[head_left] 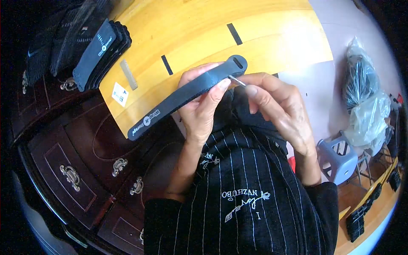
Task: Tooling and organizing leather or synthetic straps for assembly in a workshop environment.
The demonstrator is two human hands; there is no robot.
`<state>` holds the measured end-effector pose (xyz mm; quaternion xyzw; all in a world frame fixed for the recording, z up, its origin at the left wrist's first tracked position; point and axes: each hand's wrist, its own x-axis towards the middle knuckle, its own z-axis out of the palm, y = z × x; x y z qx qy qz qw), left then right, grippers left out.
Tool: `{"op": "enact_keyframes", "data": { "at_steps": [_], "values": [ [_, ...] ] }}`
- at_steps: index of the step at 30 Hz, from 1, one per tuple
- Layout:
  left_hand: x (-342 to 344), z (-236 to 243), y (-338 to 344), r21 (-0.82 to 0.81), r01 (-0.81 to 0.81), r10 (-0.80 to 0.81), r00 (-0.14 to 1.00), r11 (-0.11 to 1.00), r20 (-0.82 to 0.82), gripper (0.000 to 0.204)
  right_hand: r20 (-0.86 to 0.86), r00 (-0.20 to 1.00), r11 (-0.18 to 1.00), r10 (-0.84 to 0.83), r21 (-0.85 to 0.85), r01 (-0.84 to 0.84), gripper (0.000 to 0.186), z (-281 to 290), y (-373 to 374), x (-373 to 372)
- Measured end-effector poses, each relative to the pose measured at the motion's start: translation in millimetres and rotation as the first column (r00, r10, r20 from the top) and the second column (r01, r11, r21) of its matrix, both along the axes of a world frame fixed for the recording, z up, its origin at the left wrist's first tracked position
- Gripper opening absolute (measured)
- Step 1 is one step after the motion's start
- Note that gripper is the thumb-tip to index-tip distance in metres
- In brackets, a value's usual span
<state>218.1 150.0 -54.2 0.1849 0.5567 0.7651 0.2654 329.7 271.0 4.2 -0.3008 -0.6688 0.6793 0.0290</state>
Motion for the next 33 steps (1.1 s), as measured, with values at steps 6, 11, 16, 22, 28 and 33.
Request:
{"op": "enact_keyframes", "data": {
  "at_steps": [6, 11, 16, 22, 28, 33],
  "values": [
    [-4, -8, -1, -0.015, -0.011, 0.007, 0.974, 1.000, -0.227, 0.033, -0.014, 0.998, 0.964, -0.054, -0.263, 0.049, 0.024, -4, 1, 2],
    [-7, -5, -2, -0.030, -0.004, -0.009, 0.911, 1.000, -0.413, 0.034, -0.056, 0.988, 0.640, -0.141, -0.767, 0.048, 0.024, -17, 2, 5],
    [-10, 3, -4, -0.061, -0.059, 0.012, 0.812, 0.996, -0.584, 0.037, -0.109, 0.977, 0.777, -0.181, -0.625, 0.074, 0.022, -13, -14, 0],
    [-11, 8, -4, -0.128, -0.055, -0.037, 0.780, 0.990, -0.625, 0.037, -0.159, 0.977, 0.988, -0.144, -0.076, 0.133, 0.022, -17, -19, 0],
    [-8, 28, -2, -0.260, -0.144, -0.077, 0.724, 0.955, -0.686, 0.030, -0.282, 0.956, 0.856, -0.087, 0.470, 0.217, 0.018, -15, -20, -2],
    [-14, 28, -7, -0.320, -0.059, -0.204, 0.660, 0.945, -0.723, 0.029, -0.136, 0.969, 0.899, -0.206, -0.417, 0.132, 0.018, -12, -14, 4]
  ]
}}
